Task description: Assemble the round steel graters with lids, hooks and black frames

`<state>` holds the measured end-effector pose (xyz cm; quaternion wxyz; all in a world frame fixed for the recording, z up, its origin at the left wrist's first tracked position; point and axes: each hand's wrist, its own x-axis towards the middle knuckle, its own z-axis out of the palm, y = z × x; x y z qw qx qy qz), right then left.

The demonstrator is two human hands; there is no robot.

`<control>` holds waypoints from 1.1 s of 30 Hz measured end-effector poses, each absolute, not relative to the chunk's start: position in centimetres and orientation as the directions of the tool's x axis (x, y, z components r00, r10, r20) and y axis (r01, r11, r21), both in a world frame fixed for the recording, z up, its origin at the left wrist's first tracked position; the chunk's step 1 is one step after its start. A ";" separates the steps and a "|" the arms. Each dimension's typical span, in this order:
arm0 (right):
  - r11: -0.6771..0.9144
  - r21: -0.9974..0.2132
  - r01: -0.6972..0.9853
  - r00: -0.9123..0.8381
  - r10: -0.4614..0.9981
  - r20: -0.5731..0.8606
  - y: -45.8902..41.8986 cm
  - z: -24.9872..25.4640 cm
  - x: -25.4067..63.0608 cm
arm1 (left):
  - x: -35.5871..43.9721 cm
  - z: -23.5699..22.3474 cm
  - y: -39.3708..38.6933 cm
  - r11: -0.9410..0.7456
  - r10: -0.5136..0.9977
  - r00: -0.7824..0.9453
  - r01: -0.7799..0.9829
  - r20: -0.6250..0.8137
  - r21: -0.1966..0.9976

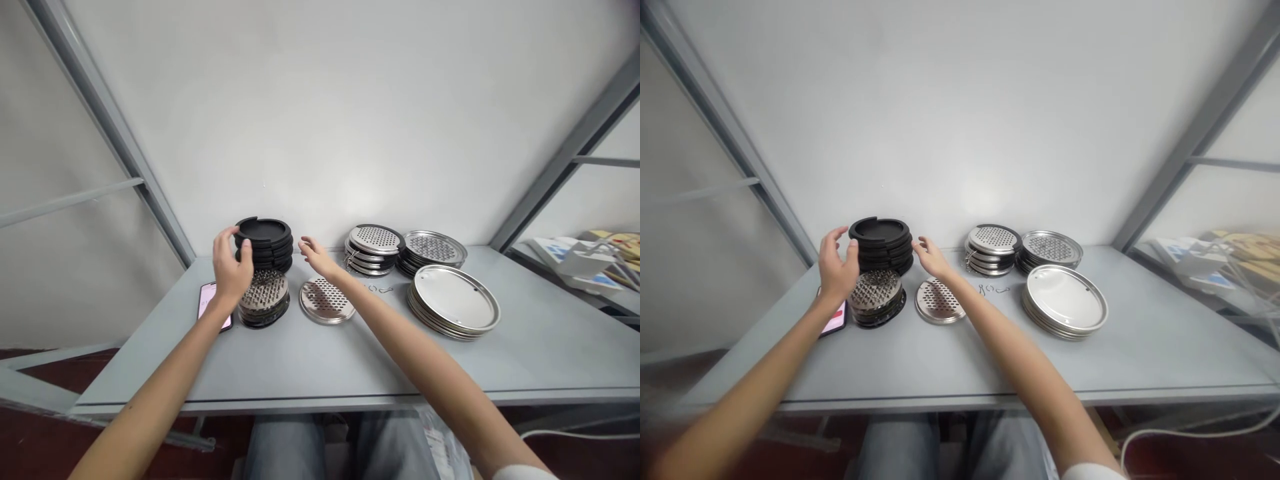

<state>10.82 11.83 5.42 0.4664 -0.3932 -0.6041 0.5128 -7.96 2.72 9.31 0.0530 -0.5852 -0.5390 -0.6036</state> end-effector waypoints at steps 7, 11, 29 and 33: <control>0.309 -0.940 -0.143 -0.241 0.911 0.336 7.9 4.0 18.6 | 1.4 7.8 -0.2 -0.639 0.735 0.300 0.604 0.607 0.476; 0.348 -0.933 -0.093 -0.140 0.923 0.358 7.5 2.4 22.0 | 3.6 3.4 1.1 -0.530 0.847 0.405 0.697 0.344 0.483; 0.519 -0.626 0.582 -0.402 0.853 0.333 6.9 0.4 23.9 | 3.8 0.1 1.2 -0.468 0.865 0.369 0.837 0.339 0.283; 0.473 -0.724 0.503 -0.346 0.877 0.333 7.1 0.4 23.9 | 3.9 0.2 1.2 -0.508 0.828 0.356 0.804 0.434 0.310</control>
